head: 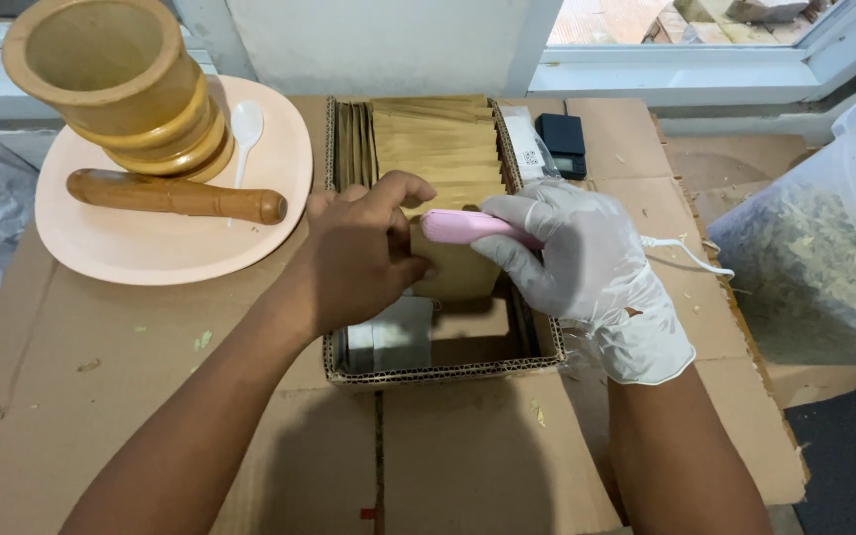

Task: The person is manually sealing small paper tea bags using a handheld heat sealer.

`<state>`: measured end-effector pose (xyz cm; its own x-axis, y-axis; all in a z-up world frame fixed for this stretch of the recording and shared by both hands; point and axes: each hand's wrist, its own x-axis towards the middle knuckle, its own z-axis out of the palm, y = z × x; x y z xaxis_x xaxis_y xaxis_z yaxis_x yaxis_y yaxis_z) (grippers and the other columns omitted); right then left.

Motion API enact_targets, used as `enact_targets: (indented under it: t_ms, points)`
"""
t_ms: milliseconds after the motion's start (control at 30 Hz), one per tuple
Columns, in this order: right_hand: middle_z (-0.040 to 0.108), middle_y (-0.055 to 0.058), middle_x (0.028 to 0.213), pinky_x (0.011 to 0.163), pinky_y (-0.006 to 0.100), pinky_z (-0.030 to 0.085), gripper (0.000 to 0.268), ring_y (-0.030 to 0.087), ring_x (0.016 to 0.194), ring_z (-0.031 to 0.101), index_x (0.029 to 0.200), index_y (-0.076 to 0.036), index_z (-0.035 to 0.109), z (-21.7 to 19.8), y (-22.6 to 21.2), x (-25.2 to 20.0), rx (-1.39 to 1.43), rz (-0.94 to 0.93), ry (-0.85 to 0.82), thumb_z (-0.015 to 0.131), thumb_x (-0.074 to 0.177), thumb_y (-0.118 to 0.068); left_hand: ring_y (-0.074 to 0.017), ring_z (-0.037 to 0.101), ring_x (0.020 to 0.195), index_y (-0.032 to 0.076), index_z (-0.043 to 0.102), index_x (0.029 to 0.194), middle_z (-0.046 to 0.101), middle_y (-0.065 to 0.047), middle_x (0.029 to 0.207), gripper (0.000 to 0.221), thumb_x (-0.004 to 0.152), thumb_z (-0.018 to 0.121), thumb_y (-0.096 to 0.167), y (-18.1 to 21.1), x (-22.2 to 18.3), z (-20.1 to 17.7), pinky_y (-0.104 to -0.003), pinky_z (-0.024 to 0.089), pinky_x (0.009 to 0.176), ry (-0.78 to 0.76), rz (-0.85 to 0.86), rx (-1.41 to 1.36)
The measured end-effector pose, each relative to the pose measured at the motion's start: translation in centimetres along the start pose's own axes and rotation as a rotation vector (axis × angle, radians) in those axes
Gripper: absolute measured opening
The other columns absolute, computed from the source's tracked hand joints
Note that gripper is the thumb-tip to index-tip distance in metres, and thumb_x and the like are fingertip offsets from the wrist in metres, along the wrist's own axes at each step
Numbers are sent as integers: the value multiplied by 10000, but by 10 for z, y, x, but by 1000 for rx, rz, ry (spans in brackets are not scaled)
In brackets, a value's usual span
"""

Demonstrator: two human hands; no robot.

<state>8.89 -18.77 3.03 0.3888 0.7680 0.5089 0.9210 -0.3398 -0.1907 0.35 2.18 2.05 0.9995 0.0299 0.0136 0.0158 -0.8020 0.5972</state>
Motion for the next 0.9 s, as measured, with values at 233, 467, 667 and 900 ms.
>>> enact_targets:
  t_ms: [233,467,667,900]
  points:
    - [583,57,766,551,391,400,281,288,654,548,1047,-106,702,0,4,-3,-14,29,13,585,994,-356,-215,547,1035,238,531,1255,739,79,867,525,789,771,254,4,-1,-9,-412,264,962,-21,-83,-3]
    - [685,137,1068,778,417,460,553,316,922,622,1230,-61,654,-13,5,-10,78,163,41,440,982,-506,-253,506,1095,243,536,1311,674,25,981,565,801,772,304,1,-1,-10,-412,268,946,-11,-88,-3]
    - [684,80,1073,821,350,466,557,228,920,618,1290,-131,656,-33,-3,-19,152,328,95,545,916,-528,-276,403,1241,208,519,1389,552,-21,1357,733,778,768,526,20,-9,-22,-460,239,975,140,35,158]
    - [688,100,1090,843,418,460,587,317,948,624,1277,-73,637,-40,50,-46,-33,303,43,669,870,-494,-377,219,1475,48,683,1065,280,-155,1613,861,889,241,766,80,29,-9,-727,62,1096,-20,483,346]
